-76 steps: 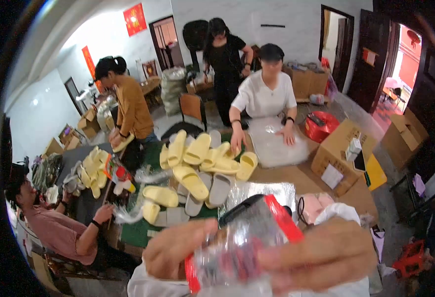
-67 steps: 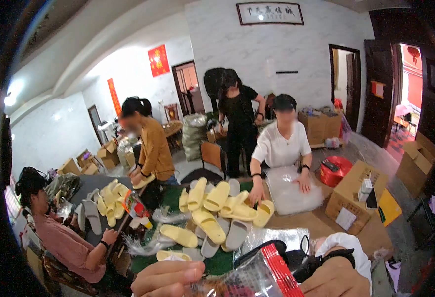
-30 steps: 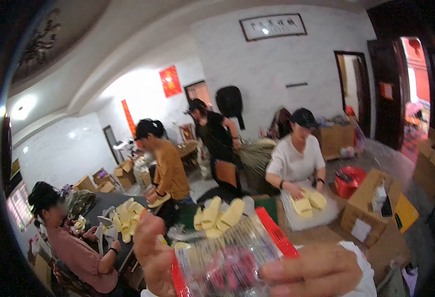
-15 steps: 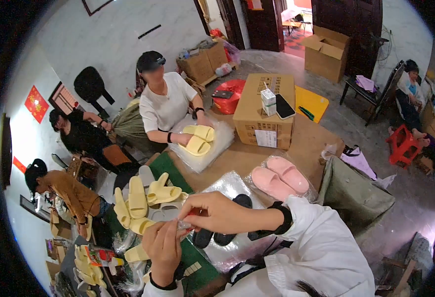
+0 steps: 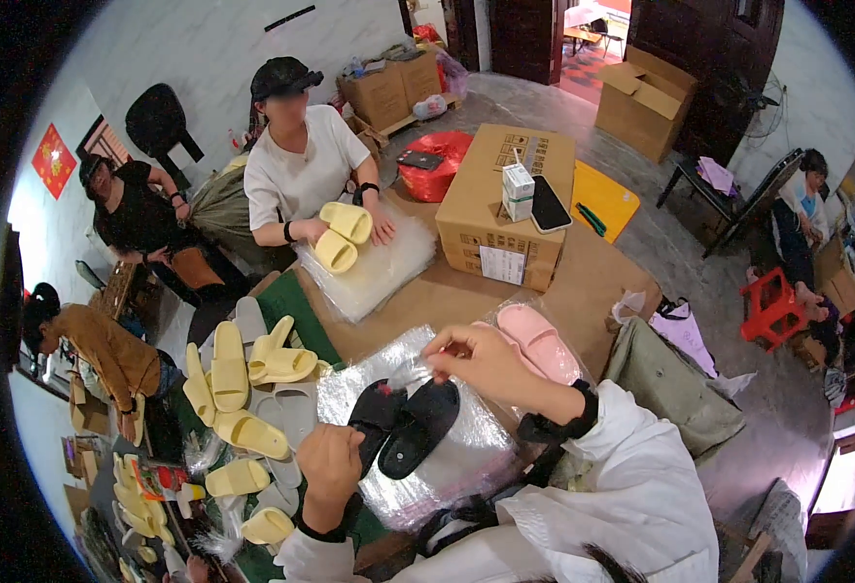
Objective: Packing various colored foam slippers into plastic bags.
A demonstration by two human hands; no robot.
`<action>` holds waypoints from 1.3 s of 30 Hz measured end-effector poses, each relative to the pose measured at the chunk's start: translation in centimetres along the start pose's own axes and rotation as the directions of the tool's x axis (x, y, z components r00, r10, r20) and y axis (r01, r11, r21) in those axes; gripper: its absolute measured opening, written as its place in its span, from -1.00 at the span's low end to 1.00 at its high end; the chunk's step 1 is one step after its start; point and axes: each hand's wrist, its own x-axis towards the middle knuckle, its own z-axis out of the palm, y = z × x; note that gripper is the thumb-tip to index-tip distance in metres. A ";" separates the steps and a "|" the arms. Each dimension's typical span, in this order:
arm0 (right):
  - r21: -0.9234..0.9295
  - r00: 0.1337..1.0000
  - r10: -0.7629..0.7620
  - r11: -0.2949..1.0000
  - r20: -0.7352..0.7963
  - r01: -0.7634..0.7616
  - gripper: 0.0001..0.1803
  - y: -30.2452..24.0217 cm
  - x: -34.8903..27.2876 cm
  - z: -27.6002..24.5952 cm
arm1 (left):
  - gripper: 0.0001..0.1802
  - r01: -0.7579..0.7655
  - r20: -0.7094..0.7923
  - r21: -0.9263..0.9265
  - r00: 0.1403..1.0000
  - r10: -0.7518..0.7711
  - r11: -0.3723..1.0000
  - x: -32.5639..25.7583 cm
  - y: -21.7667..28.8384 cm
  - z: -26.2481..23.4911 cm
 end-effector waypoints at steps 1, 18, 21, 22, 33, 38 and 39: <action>-0.060 0.986 0.099 0.992 -0.137 -0.108 -0.88 -0.1 0.5 -0.7 | -0.85 0.034 0.007 -0.013 0.999 -0.034 0.999 -0.6 0.0 0.1; -0.333 0.709 -0.454 0.889 -0.540 0.315 -0.88 9.4 12.4 -13.6 | -0.89 0.448 0.245 -0.028 0.870 -0.428 0.894 -2.2 2.1 1.7; -0.076 0.979 -0.147 0.988 -0.138 0.137 -0.86 8.4 9.8 -12.2 | -0.66 0.388 0.202 -0.138 0.912 -0.357 0.911 0.2 2.3 2.9; -0.107 0.994 -0.109 0.988 0.021 0.111 -0.85 8.3 9.1 -11.1 | -0.66 0.391 0.203 -0.139 0.911 -0.360 0.910 1.3 2.2 3.7; -0.090 0.993 -0.031 0.995 0.114 0.041 -0.66 5.5 6.7 -6.0 | -0.58 0.346 0.173 -0.205 0.934 -0.314 0.916 3.0 0.1 11.7; -0.822 0.535 -0.629 0.485 -0.564 -0.297 -0.21 5.1 13.4 -16.4 | -0.58 0.347 0.223 -0.178 0.926 -0.306 0.921 1.8 -0.1 11.5; -0.823 0.535 -0.629 0.484 -0.564 -0.298 -0.21 5.4 14.5 -18.2 | -0.58 0.355 0.258 -0.192 0.918 -0.301 0.915 1.7 0.0 11.5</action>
